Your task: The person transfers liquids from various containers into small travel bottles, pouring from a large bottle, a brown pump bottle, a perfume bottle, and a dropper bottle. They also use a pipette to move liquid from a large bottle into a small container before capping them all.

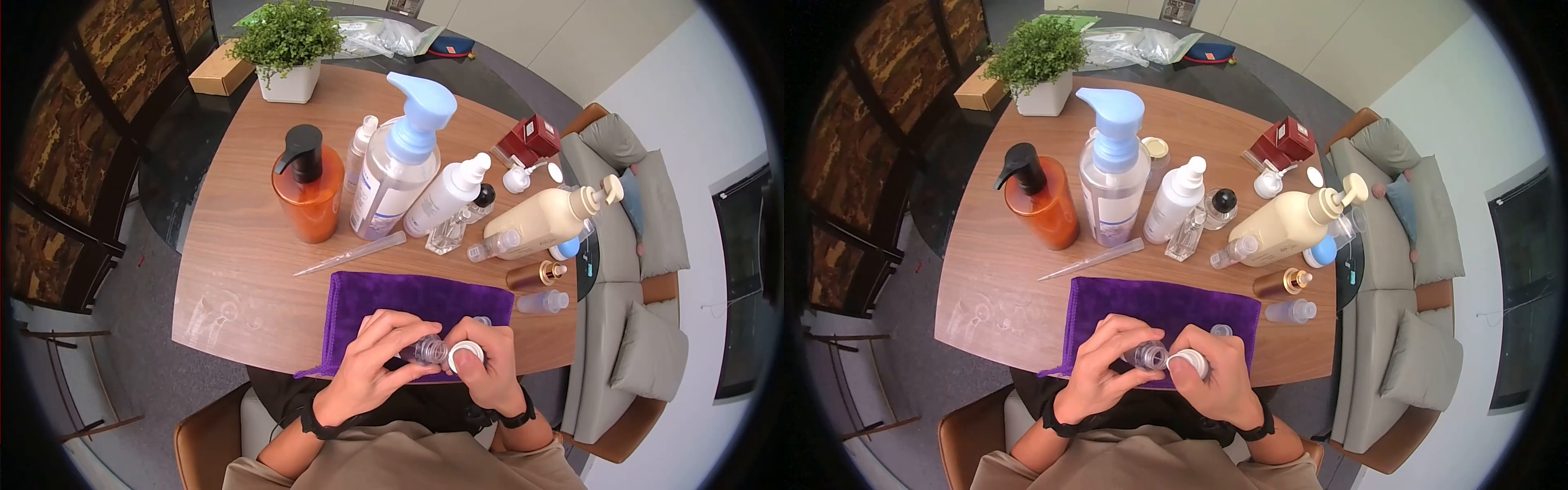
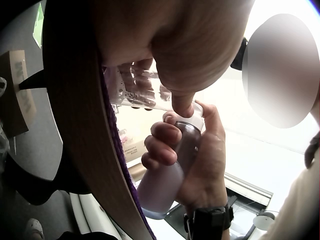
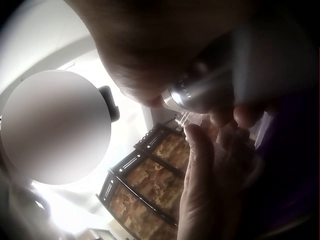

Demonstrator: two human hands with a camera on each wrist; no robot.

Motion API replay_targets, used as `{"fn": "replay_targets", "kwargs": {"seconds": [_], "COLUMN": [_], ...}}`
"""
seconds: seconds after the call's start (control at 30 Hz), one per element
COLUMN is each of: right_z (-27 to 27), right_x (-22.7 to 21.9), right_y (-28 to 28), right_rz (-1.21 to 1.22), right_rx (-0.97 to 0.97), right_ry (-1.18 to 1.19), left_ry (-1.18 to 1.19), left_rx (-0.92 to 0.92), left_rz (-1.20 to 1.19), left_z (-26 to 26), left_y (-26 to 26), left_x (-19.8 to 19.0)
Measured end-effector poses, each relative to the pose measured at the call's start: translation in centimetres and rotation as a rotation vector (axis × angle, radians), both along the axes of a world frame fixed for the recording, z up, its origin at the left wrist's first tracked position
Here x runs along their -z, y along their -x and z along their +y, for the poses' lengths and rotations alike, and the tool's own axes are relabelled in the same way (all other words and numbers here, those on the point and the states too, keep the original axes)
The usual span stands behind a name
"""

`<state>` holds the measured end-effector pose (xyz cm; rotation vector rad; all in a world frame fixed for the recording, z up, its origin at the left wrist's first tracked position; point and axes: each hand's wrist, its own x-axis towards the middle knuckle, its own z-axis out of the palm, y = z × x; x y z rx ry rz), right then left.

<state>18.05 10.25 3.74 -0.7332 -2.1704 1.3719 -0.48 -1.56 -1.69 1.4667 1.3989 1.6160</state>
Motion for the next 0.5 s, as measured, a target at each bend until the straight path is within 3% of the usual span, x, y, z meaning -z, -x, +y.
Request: {"fn": "replay_targets", "kwargs": {"seconds": [0.5], "right_z": [-0.04], "right_x": [-0.22], "right_y": [0.36], "right_rz": [0.024], "right_rx": [0.008], "right_ry": [-0.008], "left_ry": [0.001], "left_rx": [-0.004], "left_rz": [-0.001], "left_z": [0.01], "left_y": [-0.11], "left_x": [0.09]}}
